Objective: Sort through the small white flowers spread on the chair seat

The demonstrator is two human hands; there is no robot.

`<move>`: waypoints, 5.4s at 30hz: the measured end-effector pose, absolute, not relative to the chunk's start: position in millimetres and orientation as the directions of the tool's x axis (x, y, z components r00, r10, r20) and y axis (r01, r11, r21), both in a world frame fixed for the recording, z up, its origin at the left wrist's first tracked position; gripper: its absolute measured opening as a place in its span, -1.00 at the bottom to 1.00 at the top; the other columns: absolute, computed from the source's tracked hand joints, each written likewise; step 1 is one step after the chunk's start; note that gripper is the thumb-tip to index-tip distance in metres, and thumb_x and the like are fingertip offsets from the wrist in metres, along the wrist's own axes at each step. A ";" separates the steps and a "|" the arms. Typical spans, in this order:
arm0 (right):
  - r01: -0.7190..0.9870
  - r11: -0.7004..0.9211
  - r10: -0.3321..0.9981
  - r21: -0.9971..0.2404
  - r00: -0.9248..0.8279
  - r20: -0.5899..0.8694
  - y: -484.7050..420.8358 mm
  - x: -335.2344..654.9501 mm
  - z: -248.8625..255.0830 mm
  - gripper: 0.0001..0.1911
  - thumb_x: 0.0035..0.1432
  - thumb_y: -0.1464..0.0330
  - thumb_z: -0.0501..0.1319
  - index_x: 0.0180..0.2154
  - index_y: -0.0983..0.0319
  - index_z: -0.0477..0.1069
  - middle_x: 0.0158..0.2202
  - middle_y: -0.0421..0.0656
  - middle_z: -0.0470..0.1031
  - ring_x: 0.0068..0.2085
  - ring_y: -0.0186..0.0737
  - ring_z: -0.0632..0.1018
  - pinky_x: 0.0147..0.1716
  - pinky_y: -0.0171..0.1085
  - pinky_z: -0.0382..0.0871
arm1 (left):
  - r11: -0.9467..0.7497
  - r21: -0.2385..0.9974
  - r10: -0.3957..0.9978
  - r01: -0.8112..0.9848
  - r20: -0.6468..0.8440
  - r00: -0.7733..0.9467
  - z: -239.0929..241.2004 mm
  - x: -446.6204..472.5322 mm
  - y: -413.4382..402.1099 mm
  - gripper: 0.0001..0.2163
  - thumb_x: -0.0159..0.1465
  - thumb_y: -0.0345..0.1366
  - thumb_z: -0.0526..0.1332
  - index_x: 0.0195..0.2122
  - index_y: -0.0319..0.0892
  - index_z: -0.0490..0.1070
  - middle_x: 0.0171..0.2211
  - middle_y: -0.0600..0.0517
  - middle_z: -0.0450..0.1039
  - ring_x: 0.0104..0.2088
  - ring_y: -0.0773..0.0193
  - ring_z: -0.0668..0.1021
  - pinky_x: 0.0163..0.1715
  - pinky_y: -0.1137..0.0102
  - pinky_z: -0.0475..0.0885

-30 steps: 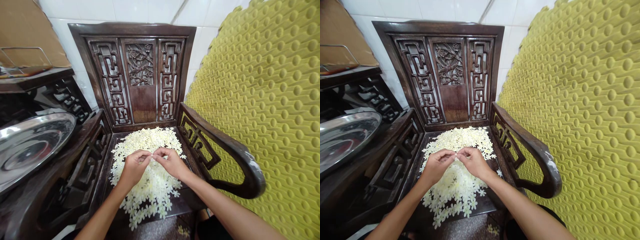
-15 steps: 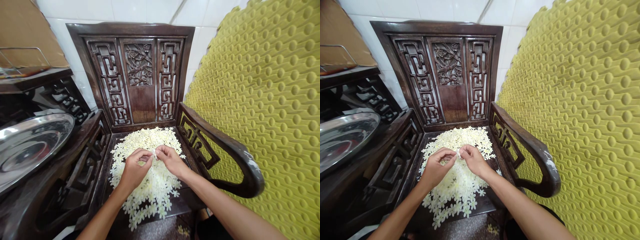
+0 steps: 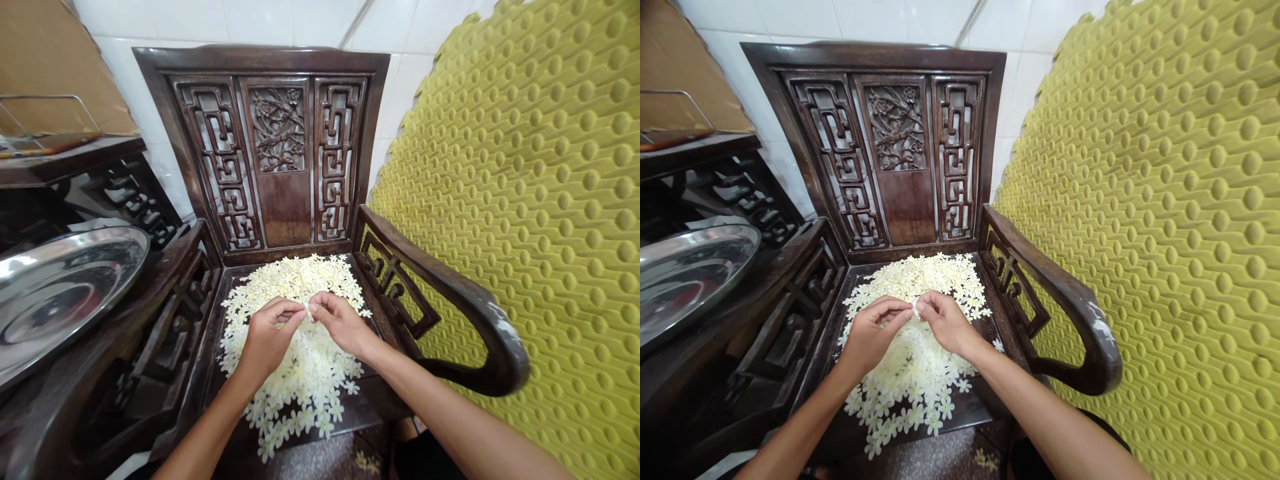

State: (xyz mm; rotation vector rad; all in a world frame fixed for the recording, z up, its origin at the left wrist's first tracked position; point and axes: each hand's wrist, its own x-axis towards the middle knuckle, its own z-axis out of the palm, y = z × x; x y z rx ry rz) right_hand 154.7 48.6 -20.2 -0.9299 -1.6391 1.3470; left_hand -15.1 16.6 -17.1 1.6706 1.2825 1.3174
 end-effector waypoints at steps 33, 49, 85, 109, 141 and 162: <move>0.080 0.188 0.891 -0.979 -0.434 0.135 49.0 155.9 -21.6 -0.75 0.26 0.20 0.16 -0.38 0.24 0.33 -0.48 -0.28 0.27 -0.42 -0.33 0.29 -0.38 -0.32 0.18 | -0.254 0.919 0.966 0.300 0.258 0.026 -24.2 -15.8 16.6 -0.90 0.21 -0.28 0.24 -0.40 -0.17 0.49 -0.39 0.04 0.48 -0.37 0.29 0.56 -0.32 0.42 0.49; 0.372 0.374 0.908 -0.850 -0.332 0.255 40.1 156.6 -12.1 -0.81 0.26 0.36 0.10 -0.33 0.23 0.47 -0.42 -0.22 0.49 -0.36 -0.28 0.47 -0.33 -0.33 0.29 | -0.314 0.831 0.945 0.459 0.322 0.064 -14.3 -13.7 13.1 -0.88 0.28 -0.34 0.13 -0.39 -0.16 0.43 -0.37 0.04 0.44 -0.34 0.29 0.52 -0.29 0.42 0.42; 0.873 0.363 0.913 -0.326 -0.403 -0.061 121.2 154.2 -114.3 -0.66 0.18 0.44 0.17 0.01 0.16 0.41 -0.04 -0.04 0.46 0.03 -0.01 0.42 -0.01 -0.13 0.17 | -0.259 0.254 0.954 0.932 -0.087 0.288 -42.4 -29.6 5.9 -0.80 0.31 -0.29 0.10 -0.17 -0.19 0.48 -0.13 -0.20 0.50 0.00 -0.07 0.51 -0.05 0.14 0.37; 0.804 0.384 0.908 -0.454 -0.419 0.025 120.4 166.2 -109.8 -0.82 0.18 0.51 0.14 -0.38 0.24 0.50 -0.24 -0.01 0.46 -0.08 0.02 0.34 -0.02 0.00 0.07 | -0.271 0.249 0.948 0.930 -0.101 0.303 -42.3 -30.9 6.8 -0.77 0.33 -0.27 0.08 -0.15 -0.21 0.50 -0.14 -0.20 0.51 -0.07 -0.05 0.54 -0.09 0.16 0.38; 0.297 0.443 0.890 -0.846 -0.256 0.377 27.8 164.8 -20.6 -0.81 0.30 0.34 0.14 -0.19 0.20 0.53 -0.24 -0.13 0.56 -0.23 -0.21 0.54 -0.19 -0.24 0.39 | 0.012 0.997 0.999 -0.070 -0.010 0.032 -30.6 3.1 9.8 -0.84 0.12 -0.24 0.37 -0.39 -0.24 0.55 -0.51 0.04 0.53 -0.47 0.32 0.53 -0.38 0.43 0.47; 0.598 0.699 0.710 -0.392 -0.514 0.482 29.1 174.9 -19.0 -0.83 0.35 0.34 0.07 -0.26 0.24 0.39 -0.33 -0.09 0.45 -0.25 -0.15 0.42 -0.15 -0.17 0.18 | 0.112 0.992 0.989 -0.052 -0.106 0.108 -32.7 3.4 12.0 -0.86 0.08 -0.27 0.35 -0.41 -0.25 0.60 -0.48 -0.01 0.59 -0.47 0.25 0.58 -0.36 0.36 0.51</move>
